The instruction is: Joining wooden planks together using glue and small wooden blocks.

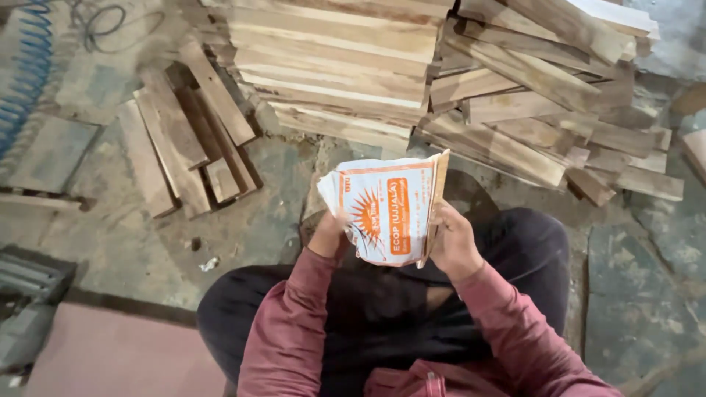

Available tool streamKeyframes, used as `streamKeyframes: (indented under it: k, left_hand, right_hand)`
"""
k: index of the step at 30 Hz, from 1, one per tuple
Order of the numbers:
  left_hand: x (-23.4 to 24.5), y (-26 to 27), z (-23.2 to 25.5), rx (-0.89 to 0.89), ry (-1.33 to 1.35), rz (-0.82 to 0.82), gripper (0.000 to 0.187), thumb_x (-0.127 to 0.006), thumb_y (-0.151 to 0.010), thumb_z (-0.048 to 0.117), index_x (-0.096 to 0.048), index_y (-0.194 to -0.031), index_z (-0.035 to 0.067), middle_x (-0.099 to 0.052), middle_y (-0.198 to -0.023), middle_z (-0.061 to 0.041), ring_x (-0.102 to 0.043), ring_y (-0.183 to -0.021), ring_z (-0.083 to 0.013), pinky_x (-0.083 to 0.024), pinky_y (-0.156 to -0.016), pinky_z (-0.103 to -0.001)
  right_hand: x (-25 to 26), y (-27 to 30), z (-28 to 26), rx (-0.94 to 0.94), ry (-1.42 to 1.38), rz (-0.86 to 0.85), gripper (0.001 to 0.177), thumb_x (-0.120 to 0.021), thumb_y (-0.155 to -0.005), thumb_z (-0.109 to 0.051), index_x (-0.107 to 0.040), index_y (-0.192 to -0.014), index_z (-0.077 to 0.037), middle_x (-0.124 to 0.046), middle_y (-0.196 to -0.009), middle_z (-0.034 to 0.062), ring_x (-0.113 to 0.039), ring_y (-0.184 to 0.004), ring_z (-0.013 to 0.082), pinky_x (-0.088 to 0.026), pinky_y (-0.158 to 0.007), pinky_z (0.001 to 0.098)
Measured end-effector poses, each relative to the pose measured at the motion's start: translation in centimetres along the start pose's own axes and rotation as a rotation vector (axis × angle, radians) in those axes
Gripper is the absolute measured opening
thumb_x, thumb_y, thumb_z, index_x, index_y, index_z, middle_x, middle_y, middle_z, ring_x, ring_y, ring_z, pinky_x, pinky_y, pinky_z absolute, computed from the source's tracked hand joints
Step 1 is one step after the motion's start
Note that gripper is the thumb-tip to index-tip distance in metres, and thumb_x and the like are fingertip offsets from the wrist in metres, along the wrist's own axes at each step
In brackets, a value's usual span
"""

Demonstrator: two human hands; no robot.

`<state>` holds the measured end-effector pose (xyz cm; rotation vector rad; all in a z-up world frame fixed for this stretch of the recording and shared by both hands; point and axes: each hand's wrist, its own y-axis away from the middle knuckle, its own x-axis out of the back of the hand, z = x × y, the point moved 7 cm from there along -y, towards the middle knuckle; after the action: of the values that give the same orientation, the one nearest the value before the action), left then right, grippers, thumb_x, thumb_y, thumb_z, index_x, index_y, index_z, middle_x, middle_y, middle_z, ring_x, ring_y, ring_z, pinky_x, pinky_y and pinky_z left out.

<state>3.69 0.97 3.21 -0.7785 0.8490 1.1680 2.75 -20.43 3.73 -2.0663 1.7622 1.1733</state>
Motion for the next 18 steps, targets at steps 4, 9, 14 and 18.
streamKeyframes:
  k: [4,9,14,18]
  left_hand:
    - [-0.2,-1.2,0.0,-0.013,-0.612,0.002,0.051,-0.081,-0.088,0.015,-0.062,-0.132,-0.001,-0.070,-0.118,-0.006,-0.065,-0.103,-0.0151,-0.055,-0.090,-0.035]
    - [-2.0,-0.9,1.5,-0.127,-1.088,0.083,0.032,-0.080,-0.082,0.012,-0.074,-0.112,0.006,-0.075,-0.101,-0.006,-0.070,-0.090,-0.0176,-0.057,-0.079,-0.033]
    - [-3.3,0.1,0.2,-0.143,-1.557,0.067,0.020,-0.085,-0.078,0.020,-0.076,-0.095,0.012,-0.072,-0.090,-0.011,-0.070,-0.080,-0.0313,-0.055,-0.068,-0.038]
    - [-5.0,0.0,-0.9,-0.240,-1.542,-0.047,0.015,-0.084,-0.078,0.024,-0.076,-0.085,0.014,-0.071,-0.081,-0.011,-0.070,-0.073,-0.0320,-0.055,-0.064,-0.040]
  right_hand:
    - [-1.7,0.5,-3.6,0.389,0.426,-0.051,0.074,-0.048,-0.082,-0.003,-0.043,-0.156,0.003,-0.062,-0.138,0.0133,-0.058,-0.123,0.0257,-0.047,-0.099,0.0344]
    - [-3.7,0.7,-8.3,0.833,0.964,-0.104,0.098,-0.066,-0.096,-0.019,0.004,-0.164,-0.005,-0.021,-0.170,0.0089,-0.030,-0.158,0.0282,-0.025,-0.128,0.0424]
    - [-4.0,-0.5,-6.3,0.715,1.593,-0.138,0.138,-0.083,-0.058,-0.045,-0.007,-0.164,-0.001,-0.050,-0.159,0.0110,-0.037,-0.153,0.0312,-0.006,-0.126,0.0584]
    - [-4.0,-1.3,-5.4,0.295,1.620,-0.144,0.095,-0.091,-0.054,-0.048,-0.057,-0.133,-0.008,-0.064,-0.128,0.0160,-0.061,-0.119,0.0338,-0.044,-0.103,0.0464]
